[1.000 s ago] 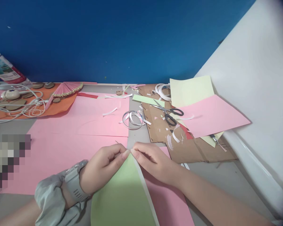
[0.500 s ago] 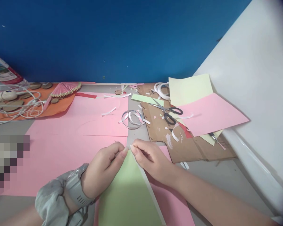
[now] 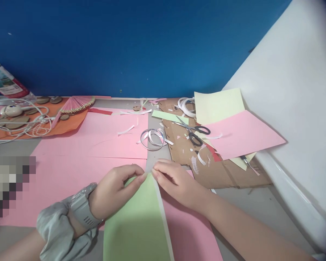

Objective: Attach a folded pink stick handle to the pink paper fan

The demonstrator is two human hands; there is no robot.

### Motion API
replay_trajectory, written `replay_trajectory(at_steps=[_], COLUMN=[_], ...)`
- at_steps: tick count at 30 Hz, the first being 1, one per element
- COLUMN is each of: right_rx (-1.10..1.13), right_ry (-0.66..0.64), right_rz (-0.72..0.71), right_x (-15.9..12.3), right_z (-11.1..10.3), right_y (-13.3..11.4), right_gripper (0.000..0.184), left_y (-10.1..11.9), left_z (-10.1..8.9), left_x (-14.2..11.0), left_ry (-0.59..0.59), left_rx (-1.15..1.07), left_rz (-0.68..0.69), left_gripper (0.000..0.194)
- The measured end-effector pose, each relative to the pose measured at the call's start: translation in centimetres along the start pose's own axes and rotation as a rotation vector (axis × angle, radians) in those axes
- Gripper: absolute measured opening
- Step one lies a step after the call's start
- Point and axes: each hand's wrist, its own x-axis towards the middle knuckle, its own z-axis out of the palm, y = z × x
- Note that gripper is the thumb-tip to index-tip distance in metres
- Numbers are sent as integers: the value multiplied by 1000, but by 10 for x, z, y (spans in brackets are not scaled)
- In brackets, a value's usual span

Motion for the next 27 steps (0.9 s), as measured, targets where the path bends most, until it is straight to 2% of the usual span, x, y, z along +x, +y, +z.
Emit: replay_trajectory(at_steps=[4, 13, 27], right_rx=[-92, 47, 69], right_ry=[0, 68, 107], right_rz=[-30, -75, -99], right_x=[0, 1, 0], right_z=[-4, 2, 4], right_y=[-1, -3, -1], right_gripper=[25, 25, 22], left_y=[1, 0, -1], left_z=[-2, 2, 7], left_x=[3, 1, -1], left_ry=[-14, 51, 92], left_rx=[72, -57, -93], left_rz=[9, -13, -28], left_gripper=[27, 31, 30])
